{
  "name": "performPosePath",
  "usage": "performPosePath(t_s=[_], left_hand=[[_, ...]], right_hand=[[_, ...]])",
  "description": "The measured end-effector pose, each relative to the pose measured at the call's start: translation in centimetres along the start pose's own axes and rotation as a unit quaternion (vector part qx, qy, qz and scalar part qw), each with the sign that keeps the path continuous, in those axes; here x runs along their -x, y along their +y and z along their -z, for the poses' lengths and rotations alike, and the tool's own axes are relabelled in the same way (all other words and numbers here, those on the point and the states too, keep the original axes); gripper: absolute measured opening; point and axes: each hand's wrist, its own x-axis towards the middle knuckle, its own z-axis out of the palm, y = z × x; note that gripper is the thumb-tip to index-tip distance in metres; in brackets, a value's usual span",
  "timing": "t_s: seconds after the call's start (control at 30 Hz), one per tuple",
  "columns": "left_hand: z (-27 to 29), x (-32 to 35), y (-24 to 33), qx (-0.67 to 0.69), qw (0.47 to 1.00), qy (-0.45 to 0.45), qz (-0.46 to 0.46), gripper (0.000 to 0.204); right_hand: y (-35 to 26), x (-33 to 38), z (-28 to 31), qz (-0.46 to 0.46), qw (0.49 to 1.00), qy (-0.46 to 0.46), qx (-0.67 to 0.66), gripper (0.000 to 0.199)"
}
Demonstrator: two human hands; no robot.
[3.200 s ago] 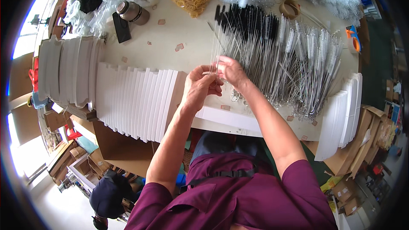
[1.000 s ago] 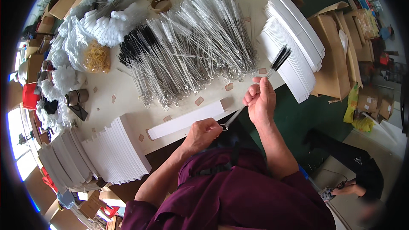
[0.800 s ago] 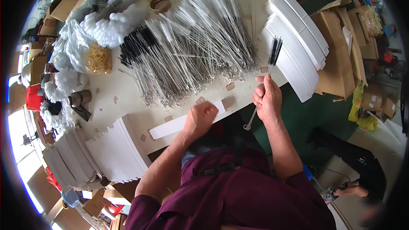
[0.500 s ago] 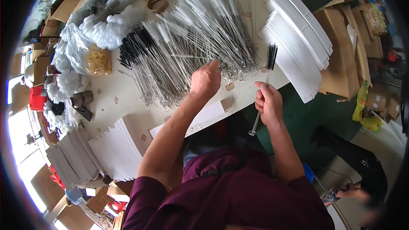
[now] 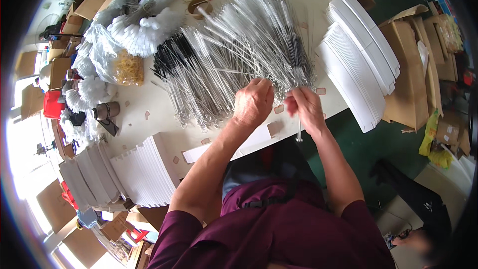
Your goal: Packing long white industrial brushes into rectangular boxes and stacking them.
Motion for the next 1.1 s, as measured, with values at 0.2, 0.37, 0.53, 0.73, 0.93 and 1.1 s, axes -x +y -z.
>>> performPosePath(t_s=[0.2, 0.37, 0.53, 0.73, 0.93, 1.1], left_hand=[[2.2, 0.2, 2.0, 0.003, 1.000, 0.001, -0.018, 0.007], [4.4, 0.0, 2.8, 0.002, 1.000, -0.003, -0.031, 0.008], [9.7, -1.1, 3.1, 0.082, 0.996, 0.039, -0.007, 0.007], [18.6, -2.0, 5.8, 0.225, 0.969, 0.082, 0.053, 0.005], [25.3, -2.9, 6.3, 0.332, 0.936, 0.113, 0.023, 0.012], [26.5, -1.4, 8.2, 0.399, 0.913, 0.011, 0.083, 0.010]], right_hand=[[-0.6, -5.1, -3.2, 0.029, 0.996, -0.059, 0.065, 0.033], [-0.8, -7.6, -3.6, 0.012, 0.997, -0.053, 0.057, 0.034], [-0.2, -9.8, -3.2, -0.019, 0.999, -0.037, 0.027, 0.035], [0.6, -10.0, -3.1, -0.018, 0.999, -0.038, 0.029, 0.038], [0.7, -10.0, -3.1, -0.014, 0.999, -0.041, 0.022, 0.037], [-2.3, -7.5, -4.4, -0.003, 0.995, -0.081, 0.065, 0.035]])
